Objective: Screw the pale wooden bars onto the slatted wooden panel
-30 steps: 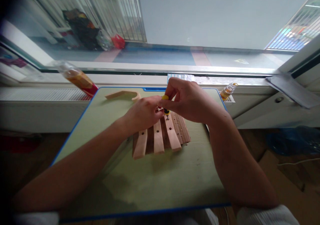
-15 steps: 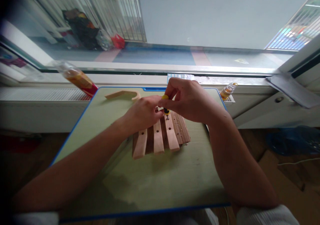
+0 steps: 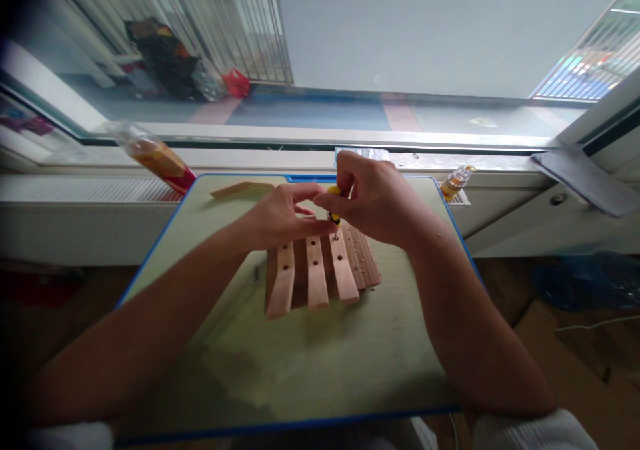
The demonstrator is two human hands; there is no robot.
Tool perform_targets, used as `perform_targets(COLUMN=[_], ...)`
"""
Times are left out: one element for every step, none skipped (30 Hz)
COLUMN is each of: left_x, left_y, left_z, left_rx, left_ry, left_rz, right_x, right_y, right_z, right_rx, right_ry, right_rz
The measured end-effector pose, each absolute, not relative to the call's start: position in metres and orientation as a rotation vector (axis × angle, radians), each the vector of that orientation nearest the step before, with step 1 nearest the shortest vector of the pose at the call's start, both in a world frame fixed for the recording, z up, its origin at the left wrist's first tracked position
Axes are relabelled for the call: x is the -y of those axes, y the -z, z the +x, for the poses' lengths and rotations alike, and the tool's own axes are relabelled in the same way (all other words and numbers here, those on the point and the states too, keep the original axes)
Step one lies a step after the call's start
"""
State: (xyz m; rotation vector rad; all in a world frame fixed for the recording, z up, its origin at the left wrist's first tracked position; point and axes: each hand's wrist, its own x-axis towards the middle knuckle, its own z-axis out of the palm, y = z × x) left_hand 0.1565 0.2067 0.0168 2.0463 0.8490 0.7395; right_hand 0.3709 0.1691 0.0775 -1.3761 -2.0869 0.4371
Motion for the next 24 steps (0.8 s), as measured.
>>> perform_targets(left_x=[-0.207,-0.207,-0.206,-0.206,-0.206,-0.206,-0.206,-0.206,-0.206,-0.206,-0.206,-0.207,-0.207,-0.207,-0.207,-0.207,-0.207,-0.207,-0.207,-0.207,-0.207,-0.207,-0.207,-0.207], left_y=[-0.016,-0.016,-0.016,-0.015,-0.015,-0.015,-0.015,-0.015,-0.015,-0.015,-0.016,-0.016,-0.016,-0.016,-0.017,-0.017,-0.017,-0.017,-0.017,-0.017,-0.017,-0.017,-0.017,-0.017], left_z=[0.157,0.158,0.158,0.159,0.159,0.159,0.159,0.159,0.159,0.158,0.158,0.158,0.158,0.158,0.158,0.157,0.157,0.156,0.156,0.155,0.155,0.155,0.155,0.155], left_rx=[-0.837,-0.827,-0.82,-0.817,-0.818,-0.82,-0.825,-0.831,-0.836,-0.839,-0.838,-0.833,-0.823,-0.812,-0.799,-0.788,-0.781,-0.776,-0.775,-0.775,-0.774,-0.772,-0.773,-0.776], left_ry=[-0.748,-0.758,-0.77,-0.782,-0.791,-0.795,-0.798,-0.798,-0.797,-0.797,-0.798,-0.8,-0.802,-0.802,-0.798,-0.791,-0.783,-0.774,-0.766,-0.759,-0.756,-0.755,-0.755,-0.757], left_rz=[2.036,2.03,2.025,2.023,2.021,2.02,2.018,2.017,2.016,2.014,2.011,2.008,2.003,1.998,1.995,1.992,1.991,1.989,1.984,1.976,1.964,1.951,1.94,1.932], right_x=[-0.169,-0.169,-0.17,-0.17,-0.17,-0.171,-0.171,-0.171,-0.17,-0.17,-0.169,-0.169,-0.168,-0.168,-0.168,-0.168,-0.168,-0.168,-0.168,-0.168,-0.169,-0.169,-0.169,-0.169], right_y=[-0.078,-0.078,-0.078,-0.078,-0.079,-0.079,-0.079,-0.08,-0.081,-0.082,-0.083,-0.084,-0.085,-0.086,-0.086,-0.086,-0.085,-0.084,-0.083,-0.082,-0.081,-0.08,-0.079,-0.078], right_z=[0.371,0.371,0.37,0.371,0.371,0.372,0.373,0.375,0.377,0.379,0.381,0.382,0.383,0.384,0.384,0.383,0.382,0.381,0.38,0.379,0.378,0.376,0.375,0.375], right_rx=[2.089,2.093,2.095,2.098,2.099,2.1,2.096,2.092,2.089,2.088,2.094,2.105,2.12,2.132,2.136,2.134,2.13,2.125,2.123,2.126,2.128,2.127,2.122,2.115], right_ry=[-0.427,-0.414,-0.402,-0.396,-0.397,-0.411,-0.435,-0.471,-0.514,-0.559,-0.6,-0.634,-0.661,-0.685,-0.702,-0.71,-0.71,-0.701,-0.684,-0.66,-0.633,-0.612,-0.595,-0.581], right_rz=[-1.386,-1.397,-1.408,-1.42,-1.431,-1.439,-1.44,-1.429,-1.405,-1.368,-1.327,-1.293,-1.273,-1.271,-1.28,-1.294,-1.306,-1.31,-1.31,-1.308,-1.307,-1.31,-1.311,-1.314])
